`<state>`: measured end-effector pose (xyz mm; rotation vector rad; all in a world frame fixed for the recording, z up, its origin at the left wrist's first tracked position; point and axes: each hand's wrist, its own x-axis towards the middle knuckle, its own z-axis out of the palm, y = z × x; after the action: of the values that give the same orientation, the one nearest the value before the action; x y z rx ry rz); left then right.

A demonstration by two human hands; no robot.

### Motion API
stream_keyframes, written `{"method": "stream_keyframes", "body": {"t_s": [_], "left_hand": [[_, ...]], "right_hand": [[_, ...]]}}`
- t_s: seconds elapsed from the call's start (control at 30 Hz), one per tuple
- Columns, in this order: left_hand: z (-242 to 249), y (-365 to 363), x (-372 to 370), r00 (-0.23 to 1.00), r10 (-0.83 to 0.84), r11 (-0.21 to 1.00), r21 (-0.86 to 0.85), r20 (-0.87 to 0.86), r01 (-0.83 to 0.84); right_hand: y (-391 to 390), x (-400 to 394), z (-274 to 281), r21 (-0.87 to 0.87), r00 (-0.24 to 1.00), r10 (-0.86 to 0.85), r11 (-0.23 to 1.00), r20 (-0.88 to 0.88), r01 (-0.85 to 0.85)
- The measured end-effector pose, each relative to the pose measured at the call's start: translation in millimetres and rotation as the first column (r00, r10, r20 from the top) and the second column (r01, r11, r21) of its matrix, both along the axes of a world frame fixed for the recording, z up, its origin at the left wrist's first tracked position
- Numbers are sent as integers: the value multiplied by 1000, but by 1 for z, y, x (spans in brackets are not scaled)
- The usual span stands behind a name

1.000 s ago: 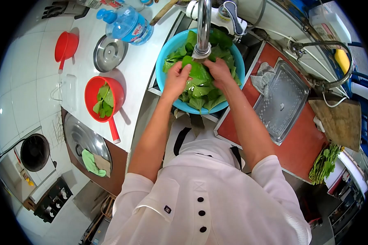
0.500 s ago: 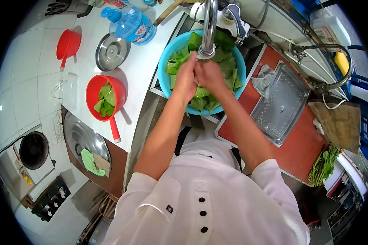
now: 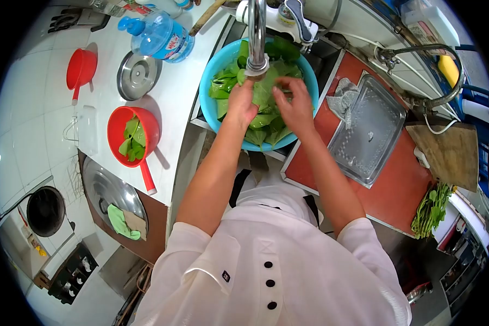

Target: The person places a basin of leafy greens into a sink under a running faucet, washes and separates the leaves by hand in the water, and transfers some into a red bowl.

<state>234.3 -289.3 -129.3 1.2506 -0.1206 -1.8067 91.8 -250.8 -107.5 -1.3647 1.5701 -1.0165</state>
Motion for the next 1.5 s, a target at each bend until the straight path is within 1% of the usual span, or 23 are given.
{"method": "stream_keyframes", "body": {"t_s": [0.03, 0.1, 0.13, 0.23, 0.3, 0.43, 0.5, 0.57, 0.63, 0.73, 0.8, 0.93, 1.0, 1.03, 1.07, 1.1, 1.13, 1.2, 1.27, 1.3, 1.37, 1.4, 1.5], "left_hand": [[7, 2, -4, 1000, -3, 1000, -1, -2, 3], [18, 5, -11, 980, -193, 981, 10, -44, 194], [20, 9, -11, 979, -199, 980, 10, -44, 199], [20, 10, -7, 970, -240, 969, -60, -30, 238], [13, 12, -2, 922, -302, 929, -143, 242, 341], [20, 8, 7, 924, -230, 957, -100, 306, 272], [32, 8, 11, 751, -261, 940, -17, 607, 341], [31, 10, 16, 771, -267, 935, -39, 578, 353], [28, 13, 16, 788, -277, 928, -58, 549, 367], [24, 14, 11, 800, -193, 924, -169, 568, 343], [31, 14, 14, 716, -315, 896, -55, 623, 441], [19, 23, 23, 580, -252, 815, -154, 775, 559], [26, 25, 20, 923, -141, 970, -138, 357, 201], [29, 25, 21, 924, -140, 970, -138, 356, 200], [33, 24, 23, 965, -99, 984, -122, 242, 132], [36, 24, 26, 990, -53, 993, -99, 127, 65], [35, 23, 29, 991, -53, 993, -100, 127, 65], [34, 19, 35, 987, 103, 987, -108, -127, -117], [37, 12, 47, 983, 99, 982, -144, -154, -121], [39, 8, 55, 979, 96, 976, -179, -180, -128], [56, 1, 70, 994, 106, 959, -262, -7, -104], [66, 0, 79, 987, 108, 949, -308, 118, -67], [106, 3, 112, 851, 112, 922, -374, 512, 103]], "right_hand": [[-7, 0, -3, -1, 1000, -3, 1000, -2, 3], [-18, -1, -10, 267, 961, -159, 959, 226, 96], [-22, -3, -15, 382, 776, -223, 924, 590, -25], [-27, -11, -25, 437, 760, -236, 897, 606, -70], [-25, -6, -31, 397, 772, -245, 918, 586, -10], [-26, 1, -34, 360, 733, -271, 932, 624, 38], [-28, 3, -33, 419, 696, -326, 907, 639, 40], [-31, 8, -24, 476, 657, -381, 878, 650, 38], [-33, 17, -16, 579, 564, -421, 806, 710, -126], [-34, 32, -24, 465, 544, -321, 873, 775, -148], [-33, 32, -24, 451, 568, -326, 888, 756, -91], [-25, 32, -28, 450, 544, -383, 893, 747, 12], [-19, 31, -39, 424, 541, -372, 905, 755, 30], [-16, 30, -42, 398, 538, -360, 916, 762, 49], [-13, 27, -44, 399, 540, -360, 916, 761, 49], [-9, 23, -46, 435, 582, -369, 900, 725, 28], [-6, 21, -43, 470, 622, -373, 883, 688, 9], [0, 18, -38, 483, 584, -408, 875, 702, 30], [8, 13, -31, 498, 544, -443, 865, 713, 51], [11, 9, -29, 516, 597, -443, 855, 668, 57], [18, 3, -28, 532, 648, -441, 844, 621, 64], [22, 2, -30, 492, 735, -357, 870, 577, 37], [28, 5, -50, 383, 885, -190, 924, 426, 14]]}}
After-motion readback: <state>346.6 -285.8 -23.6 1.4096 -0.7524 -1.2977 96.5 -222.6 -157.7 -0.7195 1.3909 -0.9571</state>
